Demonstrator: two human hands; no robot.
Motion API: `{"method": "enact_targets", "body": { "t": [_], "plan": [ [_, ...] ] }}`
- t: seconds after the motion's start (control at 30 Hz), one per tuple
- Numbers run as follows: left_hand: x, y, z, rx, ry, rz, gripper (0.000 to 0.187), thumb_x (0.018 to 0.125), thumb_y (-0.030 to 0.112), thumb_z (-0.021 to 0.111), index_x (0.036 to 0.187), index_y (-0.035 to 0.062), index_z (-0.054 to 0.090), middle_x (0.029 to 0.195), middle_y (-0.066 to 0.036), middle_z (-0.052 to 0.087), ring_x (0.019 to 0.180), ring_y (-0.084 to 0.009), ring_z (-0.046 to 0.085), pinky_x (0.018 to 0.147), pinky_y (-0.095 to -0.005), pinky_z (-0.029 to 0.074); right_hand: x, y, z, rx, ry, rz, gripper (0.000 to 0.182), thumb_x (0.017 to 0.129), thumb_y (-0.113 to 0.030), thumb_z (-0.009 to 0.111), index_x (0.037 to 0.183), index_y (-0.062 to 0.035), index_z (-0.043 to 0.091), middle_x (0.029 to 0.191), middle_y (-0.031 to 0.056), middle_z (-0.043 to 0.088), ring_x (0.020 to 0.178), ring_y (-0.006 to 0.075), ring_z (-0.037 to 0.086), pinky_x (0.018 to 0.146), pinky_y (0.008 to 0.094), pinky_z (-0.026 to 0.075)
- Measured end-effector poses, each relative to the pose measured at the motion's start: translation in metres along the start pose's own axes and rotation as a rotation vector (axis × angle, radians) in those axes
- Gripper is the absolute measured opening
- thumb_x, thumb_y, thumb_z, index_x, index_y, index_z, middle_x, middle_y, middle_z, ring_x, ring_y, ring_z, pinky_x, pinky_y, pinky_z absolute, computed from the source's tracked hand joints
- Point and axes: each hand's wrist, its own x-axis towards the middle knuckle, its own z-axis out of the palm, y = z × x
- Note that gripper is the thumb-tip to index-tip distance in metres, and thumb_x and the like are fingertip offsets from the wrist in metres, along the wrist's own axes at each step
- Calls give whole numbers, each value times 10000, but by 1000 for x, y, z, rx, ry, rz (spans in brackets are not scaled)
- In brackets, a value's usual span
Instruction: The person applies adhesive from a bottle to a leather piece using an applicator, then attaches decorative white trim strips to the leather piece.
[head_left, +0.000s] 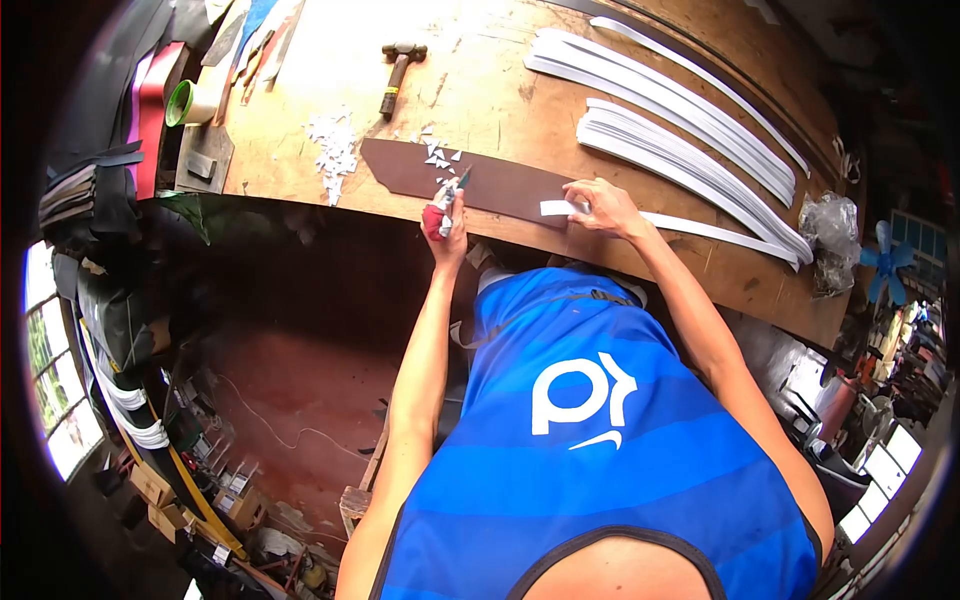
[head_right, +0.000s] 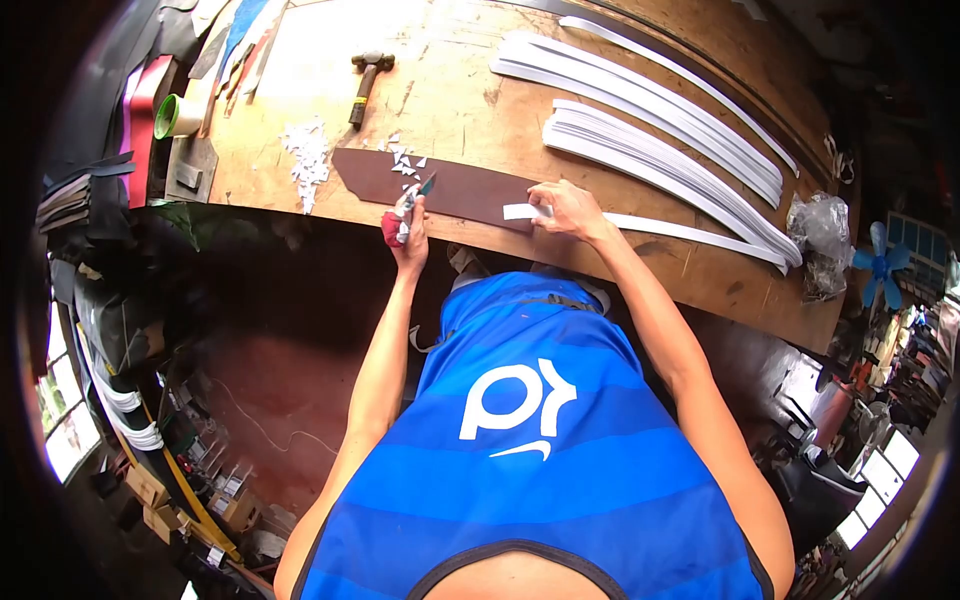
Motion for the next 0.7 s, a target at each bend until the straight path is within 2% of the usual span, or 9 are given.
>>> {"method": "enact_targets", "body": {
  "t": [0.13,0.2,0.33,0.37,0.5,0.53,0.6,0.67,0.7],
  "plan": [
    [-44,12,19,24,-256,48,179,950,109,691,1099,16,726,908,-6,718,810,-45,618,712,-239,504,1,-1,-2,15,7,7,331,754,-267,773,1025,-112,662,1272,35,669,1105,295,621,918,406,518],
    [-51,7,24,116,-352,242,195,946,119,701,1112,18,722,924,-16,735,840,-44,629,744,-241,509,1,0,-2,19,11,4,343,744,-276,780,1026,-110,676,1253,37,677,1108,294,621,923,415,516],
    [-24,9,2,83,-93,39,206,970,119,675,1131,-5,710,812,60,664,681,-10,527,597,-210,438,2,1,-4,17,-13,3,345,743,-277,781,1024,-109,675,1250,32,679,1117,295,620,931,409,517],
    [-22,6,0,1,-9,112,206,977,112,663,1134,-13,708,778,92,604,630,-1,448,541,-205,373,2,1,-5,24,-24,5,343,742,-274,781,1023,-108,675,1248,30,681,1115,297,621,930,409,517],
    [-50,19,2,94,-291,57,210,943,114,697,1125,12,725,939,-99,754,880,-92,681,814,-271,525,3,1,-3,22,4,-7,334,740,-271,780,1014,-111,676,1249,29,682,1102,299,626,922,410,518],
    [-51,14,-4,168,-381,238,203,945,121,698,1121,26,732,976,-84,759,886,-89,679,816,-263,519,4,1,-4,23,-3,-8,330,737,-269,780,1008,-113,675,1247,28,683,1100,297,627,918,410,517],
    [-47,10,-9,140,-246,150,207,946,123,698,1127,28,733,846,-22,728,763,-54,635,705,-243,504,4,3,-2,26,-9,0,325,734,-266,781,1001,-114,674,1245,27,684,1098,295,628,914,409,517],
    [-30,2,-21,141,-61,56,209,962,151,685,1137,49,737,627,71,479,563,-15,404,493,-264,320,3,6,0,16,16,-29,322,720,-266,790,981,-118,673,1258,23,679,1114,290,621,911,409,516],
    [-29,1,-26,120,-55,82,217,971,164,675,1142,44,736,639,61,521,579,-18,462,512,-251,360,1,6,0,13,16,-25,322,720,-266,790,981,-118,673,1258,23,679,1114,290,621,911,409,516]
  ]
}}
